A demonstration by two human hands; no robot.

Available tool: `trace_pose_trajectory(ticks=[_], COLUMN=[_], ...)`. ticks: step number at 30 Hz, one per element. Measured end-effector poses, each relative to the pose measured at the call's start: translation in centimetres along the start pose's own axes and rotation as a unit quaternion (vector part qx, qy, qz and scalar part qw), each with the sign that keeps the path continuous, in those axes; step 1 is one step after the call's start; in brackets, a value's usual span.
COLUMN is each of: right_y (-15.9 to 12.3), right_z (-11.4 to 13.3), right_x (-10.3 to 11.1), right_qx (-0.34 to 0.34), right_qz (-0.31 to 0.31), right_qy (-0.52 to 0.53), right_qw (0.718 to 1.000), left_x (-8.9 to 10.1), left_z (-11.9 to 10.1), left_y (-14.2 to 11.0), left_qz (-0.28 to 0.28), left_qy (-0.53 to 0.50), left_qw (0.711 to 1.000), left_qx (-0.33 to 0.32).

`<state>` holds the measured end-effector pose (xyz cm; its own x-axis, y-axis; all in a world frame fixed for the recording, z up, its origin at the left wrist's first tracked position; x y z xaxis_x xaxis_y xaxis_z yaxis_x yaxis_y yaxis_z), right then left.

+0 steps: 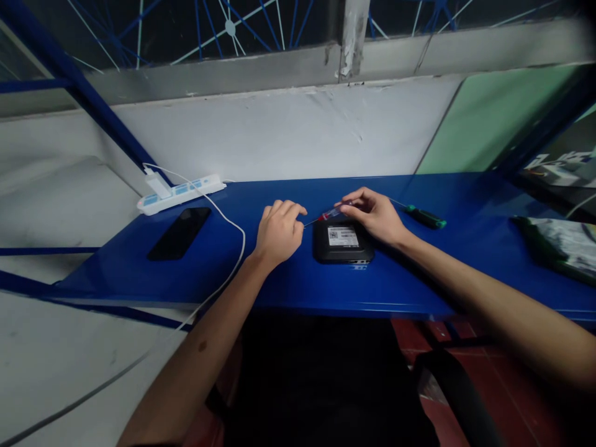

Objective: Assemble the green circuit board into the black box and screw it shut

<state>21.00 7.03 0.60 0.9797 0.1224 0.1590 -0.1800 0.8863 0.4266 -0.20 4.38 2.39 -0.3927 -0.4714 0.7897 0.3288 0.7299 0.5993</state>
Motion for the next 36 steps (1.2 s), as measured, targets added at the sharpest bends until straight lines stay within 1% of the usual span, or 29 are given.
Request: trace_pose_trajectory(ticks=[4, 6, 12, 17, 19, 21, 23, 26, 28, 30, 36], right_y=[0.1, 0.2, 0.1, 0.4, 0.5, 0.6, 0.7, 0.6, 0.5, 0.4, 0.5], right_z=[-0.1, -0.2, -0.1, 0.4, 0.5, 0.4, 0.3, 0.0, -0.1, -0.1, -0.2], right_x=[0.0, 0.1, 0.7, 2.4, 3.1, 3.6, 3.9, 3.8, 3.7, 3.6, 3.7], right_qx=[0.007, 0.007, -0.004, -0.019, -0.022, -0.026, -0.034, -0.047, -0.052, -0.054, -0.046], right_qz=[0.002, 0.003, -0.015, -0.068, -0.084, -0.092, -0.093, -0.089, -0.082, -0.079, -0.076], right_qy=[-0.011, -0.015, -0.002, 0.006, 0.012, 0.012, 0.009, 0.012, 0.02, 0.026, 0.029], right_qw=[1.0, 1.0, 1.0, 0.997, 0.996, 0.995, 0.995, 0.995, 0.995, 0.995, 0.996], left_x=[-0.2, -0.3, 0.0, 0.4, 0.4, 0.1, -0.5, -1.6, -2.0, -2.3, -2.8], left_z=[-0.6, -0.6, -0.2, 0.0, 0.1, 0.0, -0.5, -1.6, -2.0, -2.2, -2.0], left_y=[-0.1, -0.2, 0.0, 0.1, 0.1, 0.0, -0.2, -0.9, -1.3, -1.6, -1.9], left_qz=[0.022, 0.022, -0.002, -0.011, -0.005, 0.027, 0.091, 0.196, 0.243, 0.267, 0.291], left_qy=[-0.021, -0.03, -0.065, -0.094, -0.099, -0.109, -0.136, -0.175, -0.182, -0.187, -0.188], left_qw=[0.999, 0.999, 0.998, 0.996, 0.995, 0.993, 0.987, 0.964, 0.951, 0.944, 0.937], left_qx=[-0.037, -0.039, -0.017, 0.009, 0.017, 0.019, -0.002, -0.05, -0.058, -0.055, -0.037])
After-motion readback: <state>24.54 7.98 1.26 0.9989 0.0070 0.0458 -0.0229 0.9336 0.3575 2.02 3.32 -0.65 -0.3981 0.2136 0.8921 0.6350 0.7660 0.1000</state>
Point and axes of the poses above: each hand's wrist, its own y-axis towards the middle knuckle, its own x-axis out of the back of the hand, z = x × y, the point moved 6 cm from there along y, towards the middle knuckle, and after that the axes turned 5 degrees about x, right-handed, at the moved point
